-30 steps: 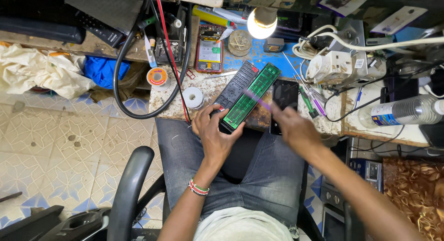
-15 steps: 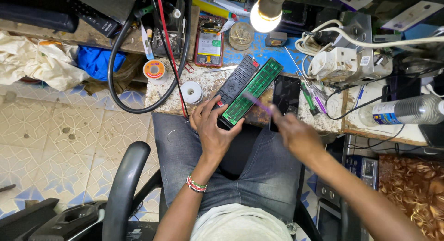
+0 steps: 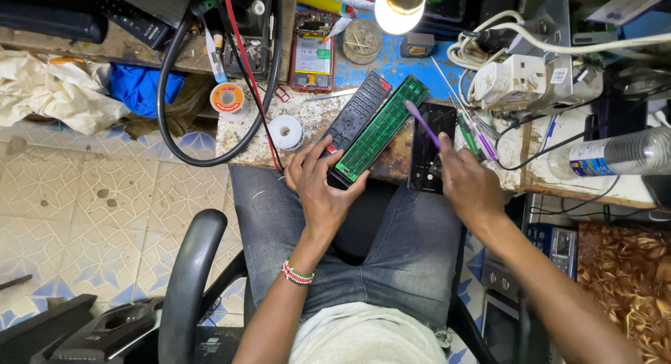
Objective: The person cleans the internal circuit board and contacts of a television remote control using a toothbrush and a liquid solution, then tests the circuit board with multimeter probes before reassembling the remote casing.
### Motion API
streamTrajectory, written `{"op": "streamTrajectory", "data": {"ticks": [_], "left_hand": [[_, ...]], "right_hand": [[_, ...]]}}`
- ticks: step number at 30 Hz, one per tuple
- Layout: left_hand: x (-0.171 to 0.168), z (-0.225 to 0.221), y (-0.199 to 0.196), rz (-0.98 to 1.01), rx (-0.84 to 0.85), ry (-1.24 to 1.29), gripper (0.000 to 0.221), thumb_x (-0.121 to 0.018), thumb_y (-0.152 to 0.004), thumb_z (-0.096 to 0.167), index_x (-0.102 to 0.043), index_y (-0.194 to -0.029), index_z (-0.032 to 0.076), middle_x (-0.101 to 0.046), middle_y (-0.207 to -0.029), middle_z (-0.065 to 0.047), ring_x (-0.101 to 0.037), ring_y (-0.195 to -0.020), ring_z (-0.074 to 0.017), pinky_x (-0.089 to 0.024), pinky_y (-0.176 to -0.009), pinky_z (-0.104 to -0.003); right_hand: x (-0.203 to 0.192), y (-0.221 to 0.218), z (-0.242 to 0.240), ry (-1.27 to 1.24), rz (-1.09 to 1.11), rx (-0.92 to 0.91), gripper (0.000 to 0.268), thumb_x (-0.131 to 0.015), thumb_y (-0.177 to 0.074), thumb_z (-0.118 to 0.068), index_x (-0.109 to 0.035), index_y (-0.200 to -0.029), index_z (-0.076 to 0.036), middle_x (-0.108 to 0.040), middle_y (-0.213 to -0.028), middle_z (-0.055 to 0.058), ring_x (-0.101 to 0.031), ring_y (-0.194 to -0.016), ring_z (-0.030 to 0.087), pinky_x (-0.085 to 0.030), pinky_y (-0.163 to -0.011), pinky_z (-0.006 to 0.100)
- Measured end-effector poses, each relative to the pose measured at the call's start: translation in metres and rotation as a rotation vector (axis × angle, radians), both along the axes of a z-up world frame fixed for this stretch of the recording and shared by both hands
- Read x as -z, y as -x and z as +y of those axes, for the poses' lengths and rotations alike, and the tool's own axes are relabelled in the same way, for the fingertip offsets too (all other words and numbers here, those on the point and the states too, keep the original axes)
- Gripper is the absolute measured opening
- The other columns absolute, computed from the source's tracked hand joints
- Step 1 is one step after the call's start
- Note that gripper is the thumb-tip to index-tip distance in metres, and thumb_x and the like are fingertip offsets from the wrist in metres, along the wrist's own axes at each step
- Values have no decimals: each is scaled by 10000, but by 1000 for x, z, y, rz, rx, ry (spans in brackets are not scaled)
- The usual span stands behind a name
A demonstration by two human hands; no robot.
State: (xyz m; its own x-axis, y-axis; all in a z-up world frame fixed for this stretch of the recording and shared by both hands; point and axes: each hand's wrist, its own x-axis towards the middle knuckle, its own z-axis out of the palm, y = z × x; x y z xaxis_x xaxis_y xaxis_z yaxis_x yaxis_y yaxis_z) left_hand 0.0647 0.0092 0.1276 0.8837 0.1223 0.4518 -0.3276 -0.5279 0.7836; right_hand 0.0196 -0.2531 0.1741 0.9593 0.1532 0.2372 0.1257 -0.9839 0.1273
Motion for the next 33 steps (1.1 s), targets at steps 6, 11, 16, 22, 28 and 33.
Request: {"op": "streamTrajectory", "data": {"ticks": [6,11,16,22,28,33], "left_hand": [[-2,1,0,-2,-1,-3,536,-975,-636,349,-743,-1074,146,-691,-1312,-9,-531,-1253,-294,-192,-1194,-512],[-4,1,-1,-7,-9,-7,533,-973,-629,349,-745,-1068,149,-691,-1308,0,-531,-1250,-281,-218,-1186,-502],[7,0,-4,-29,-6,-2,551,-979,-617,345,-738,-1074,155,-691,-1315,-6,-540,-1242,-295,-224,-1193,-512],[9,-1,-3,-47,-25,-10,552,-977,-615,358,-739,-1071,159,-696,-1302,3,-550,-1240,-284,-212,-1200,-505],[12,-3,-4,-59,-38,-54,544,-978,-620,380,-738,-1045,141,-697,-1294,-10,-554,-1223,-289,-210,-1194,-506],[9,-3,-5,-63,-32,-47,559,-977,-598,386,-743,-1042,139,-702,-1287,-14,-568,-1224,-293,-224,-1199,-503]], "right_hand": [[1,-11,17,72,-133,-107,516,-566,-985,-229,-606,-1499,-221,-574,-767,16,-662,-565,183,-583,-481,324],[-17,3,46,-52,-13,-196,476,-535,-1000,-199,-626,-1468,-184,-608,-735,70,-656,-528,266,-576,-444,414],[-6,26,55,-37,4,-222,480,-555,-989,-217,-627,-1463,-221,-614,-730,53,-660,-527,253,-580,-452,404],[-3,22,39,-54,-44,-136,415,-616,-1029,-169,-667,-1436,-109,-627,-777,51,-653,-543,232,-552,-431,345],[-3,26,57,-22,-56,-180,415,-587,-1013,-238,-671,-1419,-229,-623,-772,7,-677,-579,172,-579,-485,311],[-10,30,53,-242,48,-180,367,-571,-1035,-198,-701,-1373,-136,-672,-739,65,-676,-536,235,-555,-427,336]]}}
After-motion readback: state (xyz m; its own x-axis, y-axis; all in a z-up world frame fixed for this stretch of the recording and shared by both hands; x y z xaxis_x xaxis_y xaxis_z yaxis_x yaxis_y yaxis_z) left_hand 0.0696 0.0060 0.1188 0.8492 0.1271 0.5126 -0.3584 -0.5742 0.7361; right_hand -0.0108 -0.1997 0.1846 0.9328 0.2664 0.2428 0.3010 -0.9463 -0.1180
